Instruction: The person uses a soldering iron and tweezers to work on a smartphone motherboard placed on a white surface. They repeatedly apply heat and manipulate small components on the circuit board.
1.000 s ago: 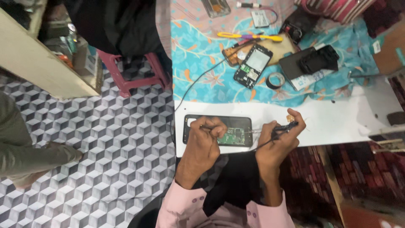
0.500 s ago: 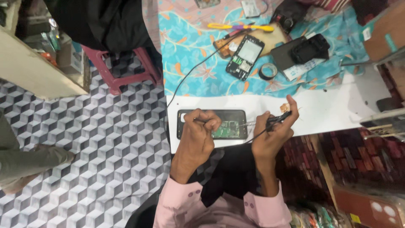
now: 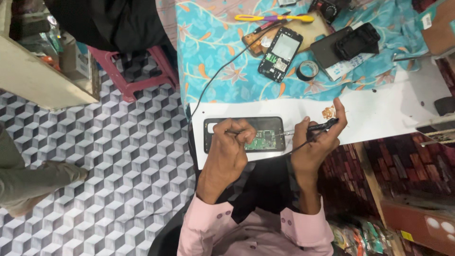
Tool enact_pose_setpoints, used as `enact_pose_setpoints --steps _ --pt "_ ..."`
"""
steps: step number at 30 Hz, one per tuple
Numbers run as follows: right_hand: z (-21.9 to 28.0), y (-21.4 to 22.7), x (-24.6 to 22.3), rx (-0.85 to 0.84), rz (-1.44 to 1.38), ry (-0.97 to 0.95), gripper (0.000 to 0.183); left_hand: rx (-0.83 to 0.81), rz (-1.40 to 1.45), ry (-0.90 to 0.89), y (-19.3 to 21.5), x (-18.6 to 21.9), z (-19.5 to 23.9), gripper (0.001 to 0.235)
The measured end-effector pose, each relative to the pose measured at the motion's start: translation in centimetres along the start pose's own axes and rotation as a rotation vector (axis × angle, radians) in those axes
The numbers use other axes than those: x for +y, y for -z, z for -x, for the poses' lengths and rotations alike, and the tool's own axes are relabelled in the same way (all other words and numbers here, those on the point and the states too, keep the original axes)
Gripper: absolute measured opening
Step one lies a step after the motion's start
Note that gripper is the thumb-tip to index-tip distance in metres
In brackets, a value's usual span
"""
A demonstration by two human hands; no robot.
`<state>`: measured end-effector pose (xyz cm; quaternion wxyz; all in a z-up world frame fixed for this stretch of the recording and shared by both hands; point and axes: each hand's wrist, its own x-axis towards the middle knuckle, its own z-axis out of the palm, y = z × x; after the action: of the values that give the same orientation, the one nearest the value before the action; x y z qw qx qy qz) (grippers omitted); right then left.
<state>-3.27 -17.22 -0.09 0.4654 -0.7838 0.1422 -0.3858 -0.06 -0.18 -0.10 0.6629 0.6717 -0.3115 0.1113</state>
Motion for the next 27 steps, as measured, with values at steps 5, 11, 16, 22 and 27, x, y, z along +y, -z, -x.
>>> enact_pose_setpoints --steps 5,11,16,22,27 --pt "0.4 0.1 1.4 0.007 -0.034 0.096 0.062 -0.011 -0.023 -0.007 0.2 0.5 -0.3 0.028" --pt "0.7 0.9 2.3 -0.083 -0.148 -0.018 0.042 -0.009 -0.025 -0.027 0.0 0.2 -0.1 0.03" --pt "1.1 0.8 1.8 -0.082 -0.155 -0.076 0.035 0.01 -0.018 0.006 0.1 -0.1 -0.1 0.032" --pt "0.8 0.5 2.0 -0.085 -0.157 -0.034 0.034 -0.003 -0.034 0.032 0.3 0.0 -0.2 0.034" --pt "1.1 0.5 2.0 -0.088 -0.157 -0.081 0.034 0.011 -0.008 0.01 0.2 0.4 -0.4 0.036"
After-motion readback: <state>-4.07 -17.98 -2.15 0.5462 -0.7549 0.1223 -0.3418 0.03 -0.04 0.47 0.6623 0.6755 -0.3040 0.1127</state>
